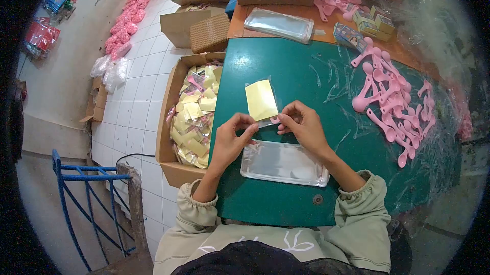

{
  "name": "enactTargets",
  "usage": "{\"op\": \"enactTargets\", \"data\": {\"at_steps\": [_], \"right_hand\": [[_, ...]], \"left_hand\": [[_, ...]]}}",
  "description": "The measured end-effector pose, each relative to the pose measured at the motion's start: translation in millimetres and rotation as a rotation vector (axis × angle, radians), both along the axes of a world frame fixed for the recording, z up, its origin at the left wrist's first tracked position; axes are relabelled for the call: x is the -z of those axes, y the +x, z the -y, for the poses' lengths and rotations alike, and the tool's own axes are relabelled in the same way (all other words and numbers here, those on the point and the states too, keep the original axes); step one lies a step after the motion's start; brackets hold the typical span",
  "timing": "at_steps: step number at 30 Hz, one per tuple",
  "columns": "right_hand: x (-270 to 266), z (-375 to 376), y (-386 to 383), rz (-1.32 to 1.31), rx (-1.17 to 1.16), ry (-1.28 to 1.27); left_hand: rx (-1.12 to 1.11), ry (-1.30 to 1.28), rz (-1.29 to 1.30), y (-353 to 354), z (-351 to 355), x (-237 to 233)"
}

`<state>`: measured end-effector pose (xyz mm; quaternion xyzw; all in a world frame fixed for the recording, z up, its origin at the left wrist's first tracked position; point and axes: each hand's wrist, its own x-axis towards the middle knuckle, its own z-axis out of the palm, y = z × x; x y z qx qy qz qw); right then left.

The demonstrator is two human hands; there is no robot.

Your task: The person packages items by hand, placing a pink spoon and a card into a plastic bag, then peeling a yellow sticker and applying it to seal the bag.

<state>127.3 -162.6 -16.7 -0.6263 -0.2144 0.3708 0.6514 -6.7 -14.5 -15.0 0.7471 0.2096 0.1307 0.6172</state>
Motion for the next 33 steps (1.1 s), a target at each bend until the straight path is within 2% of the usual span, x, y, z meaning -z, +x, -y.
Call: {"op": "enactTargets", "data": {"at_steps": [3,8,15,18,21,23,25,26,28,30,32,33], "right_hand": [[-1.3,-2.7,-2.4,0.017,0.044,0.016],[-5.8,-6.0,-3.3,0.04,0.073,0.024],[-2.5,-5.7,-2.7,0.097,0.012,-0.016],[1.5,-5.1,-1.9,0.118,-0.031,-0.029],[-1.9,-3.3,-0.8,0.14,-0.077,-0.076],[-18.0,-1.2,5.6,0.201,-0.131,-0.132],[-32.7,11.1,28.7,0.681,-0.136,-0.199],[-39.8,21.5,44.9,0.925,-0.141,-0.236],[-50.8,52.6,80.4,1.396,-0.118,-0.517],[-53.0,95.2,116.9,1.298,-0.043,-0.773],[-44.8,127.9,144.3,1.381,0.001,-0.805],[-39.7,140.9,155.3,1.419,0.023,-0.821]], "left_hand": [[-0.067,-0.073,0.026,1.4,2.9,-1.7],[-0.032,-0.122,0.031,0.8,1.0,4.1],[0.019,-0.155,-0.024,-1.4,-4.1,13.6],[0.037,-0.142,0.032,-2.6,-2.1,5.7],[0.031,-0.028,0.015,-5.2,-2.8,7.2],[0.037,-0.13,0.014,-8.6,-7.4,4.8],[0.012,-0.209,-0.023,-15.8,-14.4,-11.4],[-0.032,-0.183,0.058,-19.9,-20.3,-9.8],[-0.131,-0.092,0.082,-30.9,-41.8,-9.0],[-0.203,0.028,0.018,-42.2,-69.3,-8.5],[-0.238,0.802,0.004,-54.0,-93.7,-3.7],[-0.303,0.929,-0.1,-54.4,-95.6,-10.0]]}}
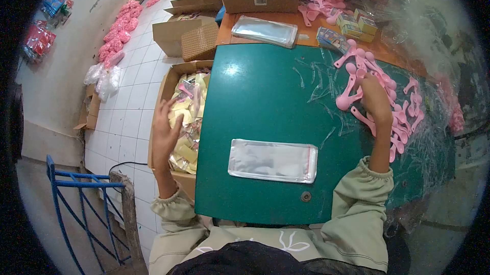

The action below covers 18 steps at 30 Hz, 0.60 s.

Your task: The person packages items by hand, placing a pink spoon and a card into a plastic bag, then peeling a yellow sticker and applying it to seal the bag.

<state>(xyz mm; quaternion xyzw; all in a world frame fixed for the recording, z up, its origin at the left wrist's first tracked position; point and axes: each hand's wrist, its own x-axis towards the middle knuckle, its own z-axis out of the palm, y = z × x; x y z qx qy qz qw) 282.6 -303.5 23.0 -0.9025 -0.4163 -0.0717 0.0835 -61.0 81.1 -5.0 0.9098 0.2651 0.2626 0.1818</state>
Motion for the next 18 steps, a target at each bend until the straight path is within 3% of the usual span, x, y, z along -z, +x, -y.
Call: {"op": "enactTargets", "data": {"at_steps": [3,6,8,11,14,18], "right_hand": [[14.3,7.1,18.0,0.072,-0.012,-0.017],[14.9,3.5,21.0,0.078,-0.03,-0.01],[7.5,3.3,19.9,0.044,-0.046,0.035],[-16.7,8.9,14.2,-0.053,-0.045,0.148],[-27.5,21.8,23.8,0.006,-0.048,0.15],[-70.3,-1.9,-8.3,-0.422,0.112,0.515]], "left_hand": [[0.143,-0.07,0.093,27.3,31.8,-56.7],[0.436,-0.172,0.079,62.3,91.3,-79.2],[0.654,-0.189,0.008,77.1,125.9,-61.0],[0.749,-0.034,-0.142,80.9,152.1,-18.4],[0.828,-0.168,-0.108,81.1,152.7,3.9],[0.922,-0.307,-0.111,90.6,143.7,13.9]]}}
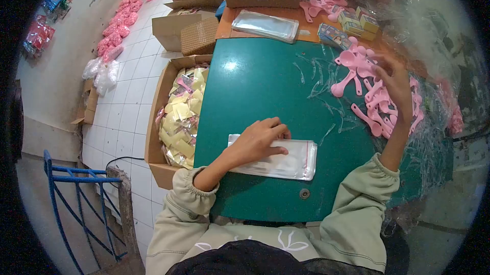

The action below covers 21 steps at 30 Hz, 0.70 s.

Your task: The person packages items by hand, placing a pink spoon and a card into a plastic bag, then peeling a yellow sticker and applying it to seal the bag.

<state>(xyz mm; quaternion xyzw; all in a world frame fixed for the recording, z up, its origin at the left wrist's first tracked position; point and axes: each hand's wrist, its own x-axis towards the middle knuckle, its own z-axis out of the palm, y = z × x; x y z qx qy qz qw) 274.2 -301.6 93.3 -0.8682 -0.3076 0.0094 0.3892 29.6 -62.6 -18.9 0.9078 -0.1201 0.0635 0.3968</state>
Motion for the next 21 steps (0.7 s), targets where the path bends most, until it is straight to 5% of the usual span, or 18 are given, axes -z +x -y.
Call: {"op": "enactTargets", "data": {"at_steps": [3,7,11,16,19,21], "right_hand": [[10.3,-0.3,7.7,0.426,0.296,-0.166],[2.2,-8.8,-2.0,0.309,0.313,-0.059],[-8.3,-39.4,-35.6,0.031,0.041,0.139],[-6.2,-69.0,-69.8,-0.367,-0.295,-0.021],[0.7,-79.3,-84.9,-0.112,-0.246,-0.301],[5.3,-79.7,-83.6,-0.057,-0.194,-0.266]], "left_hand": [[0.017,-0.172,-0.018,6.8,-5.1,3.5],[-0.071,-0.285,-0.169,7.8,-11.8,-8.4],[-0.15,-0.275,-0.213,8.5,-18.4,-15.9],[-0.119,-0.258,0.13,13.1,-21.6,0.1],[-0.111,-0.607,-0.054,11.3,-22.3,-8.4],[-0.117,-0.783,-0.179,10.8,-25.6,-10.9]]}}
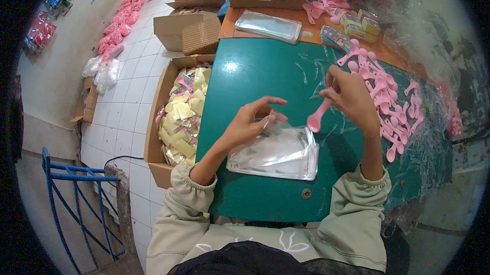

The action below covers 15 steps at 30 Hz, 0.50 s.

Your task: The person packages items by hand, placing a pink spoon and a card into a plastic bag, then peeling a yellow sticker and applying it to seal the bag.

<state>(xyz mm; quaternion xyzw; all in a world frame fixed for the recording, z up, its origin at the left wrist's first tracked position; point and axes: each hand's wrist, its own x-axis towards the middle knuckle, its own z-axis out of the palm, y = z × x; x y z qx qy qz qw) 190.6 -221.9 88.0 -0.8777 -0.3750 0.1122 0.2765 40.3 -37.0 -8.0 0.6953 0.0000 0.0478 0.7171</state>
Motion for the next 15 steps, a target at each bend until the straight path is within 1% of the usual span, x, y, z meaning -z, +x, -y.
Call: {"op": "enactTargets", "data": {"at_steps": [2,5,8,11,15], "right_hand": [[-5.1,0.7,-1.5,-0.021,0.037,0.135],[-7.8,1.0,-5.2,-0.062,0.032,0.368],[-19.2,-8.2,-23.4,0.024,0.139,0.477],[-17.6,-11.8,-30.3,0.097,0.137,0.518],[-14.9,-15.6,-36.5,0.109,0.119,0.575]], "left_hand": [[-0.014,-0.018,-0.038,0.4,-5.6,2.4],[-0.03,-0.195,-0.203,-2.2,-7.7,-8.2],[-0.098,-0.182,-0.166,-2.7,-5.2,-5.8],[-0.104,-0.132,-0.127,-1.4,-5.7,2.0],[-0.094,-0.249,-0.171,-2.6,-5.5,-7.1]]}}
